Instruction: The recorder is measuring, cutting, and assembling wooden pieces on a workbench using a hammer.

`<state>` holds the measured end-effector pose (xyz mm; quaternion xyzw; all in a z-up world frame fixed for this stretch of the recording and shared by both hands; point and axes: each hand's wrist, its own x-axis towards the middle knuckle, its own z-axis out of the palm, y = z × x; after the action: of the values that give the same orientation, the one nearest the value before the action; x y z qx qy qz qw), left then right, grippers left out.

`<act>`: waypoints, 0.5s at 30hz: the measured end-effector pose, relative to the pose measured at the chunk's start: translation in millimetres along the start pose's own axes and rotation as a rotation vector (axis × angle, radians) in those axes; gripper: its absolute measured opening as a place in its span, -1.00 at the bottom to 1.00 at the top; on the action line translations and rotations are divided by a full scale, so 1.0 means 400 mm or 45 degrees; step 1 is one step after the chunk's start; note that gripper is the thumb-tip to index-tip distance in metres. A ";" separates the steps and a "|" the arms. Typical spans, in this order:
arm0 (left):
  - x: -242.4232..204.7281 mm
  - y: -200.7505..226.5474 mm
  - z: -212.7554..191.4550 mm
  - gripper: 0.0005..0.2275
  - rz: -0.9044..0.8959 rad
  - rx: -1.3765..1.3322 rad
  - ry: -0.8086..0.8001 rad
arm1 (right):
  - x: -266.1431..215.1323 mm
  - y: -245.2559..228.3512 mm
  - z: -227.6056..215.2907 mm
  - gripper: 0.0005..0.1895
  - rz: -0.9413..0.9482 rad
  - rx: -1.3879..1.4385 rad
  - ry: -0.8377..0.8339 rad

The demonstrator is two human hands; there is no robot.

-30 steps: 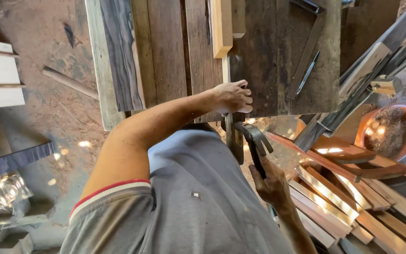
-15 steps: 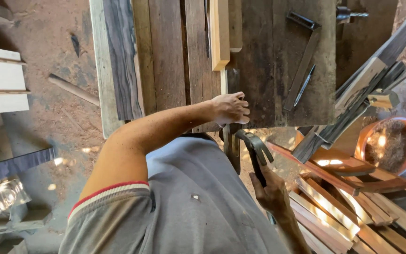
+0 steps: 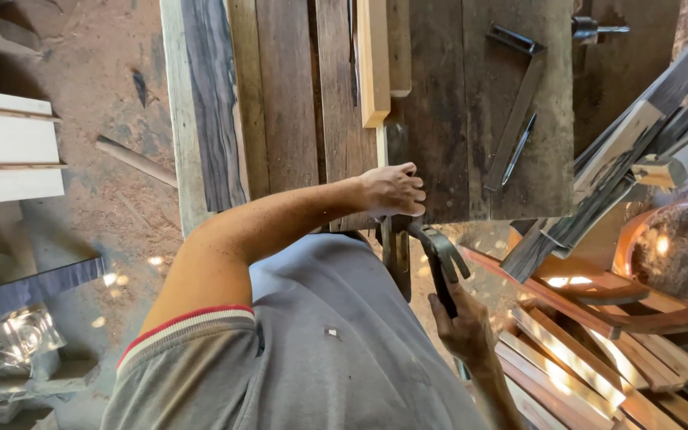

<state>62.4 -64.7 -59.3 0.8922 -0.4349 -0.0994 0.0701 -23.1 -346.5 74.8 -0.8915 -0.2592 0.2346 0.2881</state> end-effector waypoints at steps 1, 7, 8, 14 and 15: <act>0.003 0.000 0.007 -0.83 -0.042 -0.044 -0.035 | 0.004 0.003 0.004 -0.45 -0.061 0.040 0.073; -0.126 0.047 -0.042 -0.72 -0.375 -0.112 0.410 | 0.106 0.100 0.047 -0.51 -0.174 -0.106 0.385; -0.187 0.072 -0.094 -0.73 -0.657 -0.348 0.655 | 0.131 0.106 0.054 -0.43 -0.131 -0.212 0.452; -0.569 -0.035 0.164 -0.18 -2.400 0.314 0.772 | 0.268 0.209 0.098 -0.45 -0.088 -0.614 0.553; -0.572 -0.037 0.166 -0.18 -2.408 0.318 0.778 | 0.289 0.224 0.098 -0.45 -0.099 -0.615 0.555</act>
<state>-80.0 122.7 -100.3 0.8597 0.4826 0.1657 -0.0232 71.5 -324.7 -41.7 -0.9528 -0.2734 -0.0410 0.1257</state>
